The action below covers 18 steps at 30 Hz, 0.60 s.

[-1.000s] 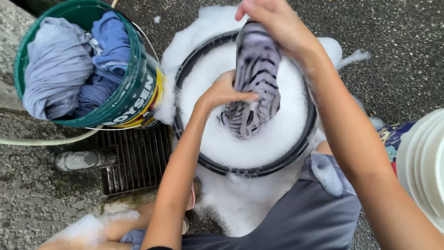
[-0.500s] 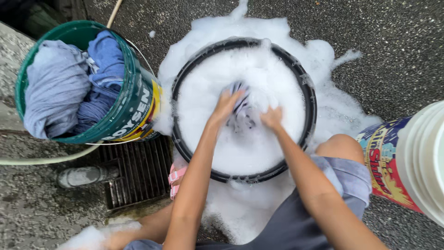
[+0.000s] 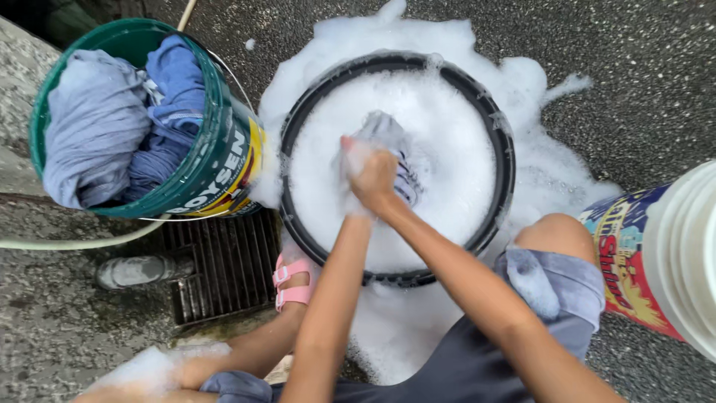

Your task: The person washes clothes by hand in a soapy bucket, scrubs the fabric, and then places the items into a separate white bucket.

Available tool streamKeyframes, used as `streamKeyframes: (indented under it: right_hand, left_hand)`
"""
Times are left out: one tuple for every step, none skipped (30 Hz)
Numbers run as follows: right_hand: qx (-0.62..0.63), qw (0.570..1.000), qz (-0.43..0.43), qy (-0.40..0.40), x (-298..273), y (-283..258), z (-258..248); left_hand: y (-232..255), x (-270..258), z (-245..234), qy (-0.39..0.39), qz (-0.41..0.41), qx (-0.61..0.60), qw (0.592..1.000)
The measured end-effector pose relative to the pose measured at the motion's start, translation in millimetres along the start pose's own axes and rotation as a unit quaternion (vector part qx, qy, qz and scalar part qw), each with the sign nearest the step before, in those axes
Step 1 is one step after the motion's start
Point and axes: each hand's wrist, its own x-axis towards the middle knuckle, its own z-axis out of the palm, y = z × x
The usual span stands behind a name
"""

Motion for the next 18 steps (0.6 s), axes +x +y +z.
streamKeyframes:
  right_hand:
    - [-0.104, 0.988, -0.116, 0.013, -6.8, 12.0, 3.0]
    - [-0.126, 0.988, -0.069, -0.048, 5.1, 30.7, 5.8]
    - [-0.147, 0.983, -0.022, -0.108, 28.6, 51.1, 6.1]
    - [-0.056, 0.985, 0.119, -0.115, 52.2, 70.5, -0.5]
    - [0.036, 0.958, 0.257, -0.12, 75.4, 91.1, -13.7]
    - [0.051, 0.966, 0.218, -0.129, 82.1, 108.4, -29.7]
    - [0.066, 0.972, 0.179, -0.138, 80.3, 125.9, -45.0]
    - [-0.071, 0.99, 0.066, -0.099, 73.9, 142.7, -54.4]
    - [-0.206, 0.976, -0.048, -0.054, 57.3, 157.3, -57.5]
    - [-0.333, 0.93, -0.158, -0.006, 37.4, 170.1, -53.0]
    - [-0.204, 0.974, -0.062, -0.078, 19.0, 182.4, -46.0]
    - [-0.07, 0.986, 0.036, -0.145, 2.4, 185.5, -42.7]
    - [-0.009, 0.959, 0.159, -0.233, -18.3, 178.7, -40.2]
    - [0.052, 0.906, 0.274, -0.319, -37.6, 173.3, -41.8]
    - [0.043, 0.864, 0.294, -0.407, -54.1, 167.8, -45.2]
    - [-0.014, 0.834, 0.232, -0.5, -74.6, 158.6, -49.6]
    - [-0.078, 0.81, 0.152, -0.561, -85.4, 137.4, -59.2]
    - [-0.129, 0.799, 0.096, -0.579, -83.9, 119.5, -67.0]
  left_hand:
    - [-4.2, 1.4, -6.1, -0.007, -0.011, 0.021, 1.0]
    - [-3.1, -3.2, -12.5, -0.006, -0.021, 0.056, 0.998]
    - [4.4, 0.5, -13.7, -0.013, -0.024, 0.082, 0.996]
    - [17.2, 2.3, -16.7, -0.023, -0.016, 0.106, 0.994]
    - [29.0, 5.3, -20.6, -0.035, -0.005, 0.12, 0.992]
    - [38.4, 5.2, -30.3, -0.036, 0.012, 0.117, 0.992]
    - [44.9, 3.3, -46.0, -0.033, 0.025, 0.112, 0.993]
    - [45.6, 9.7, -61.3, -0.024, 0.033, 0.105, 0.994]
    - [36.8, 15.0, -79.7, -0.001, 0.033, 0.098, 0.995]
    - [23.6, 19.6, -100.2, 0.028, 0.027, 0.101, 0.994]
    - [7.7, 23.4, -118.8, 0.057, 0.01, 0.112, 0.992]
    - [-6.9, 23.6, -126.9, 0.083, -0.012, 0.138, 0.987]
    - [-18.0, 22.9, -129.7, 0.106, -0.035, 0.168, 0.979]
    - [-23.1, 25.6, -126.8, 0.127, -0.057, 0.197, 0.971]
    - [-17.5, 35.9, -114.2, 0.103, -0.045, 0.192, 0.975]
    - [-4.6, 44.1, -95.8, 0.085, -0.034, 0.186, 0.978]
    - [16.9, 47.3, -66.9, 0.009, -0.039, 0.169, 0.985]
    - [46.5, 51.3, -32.1, -0.069, -0.039, 0.151, 0.985]
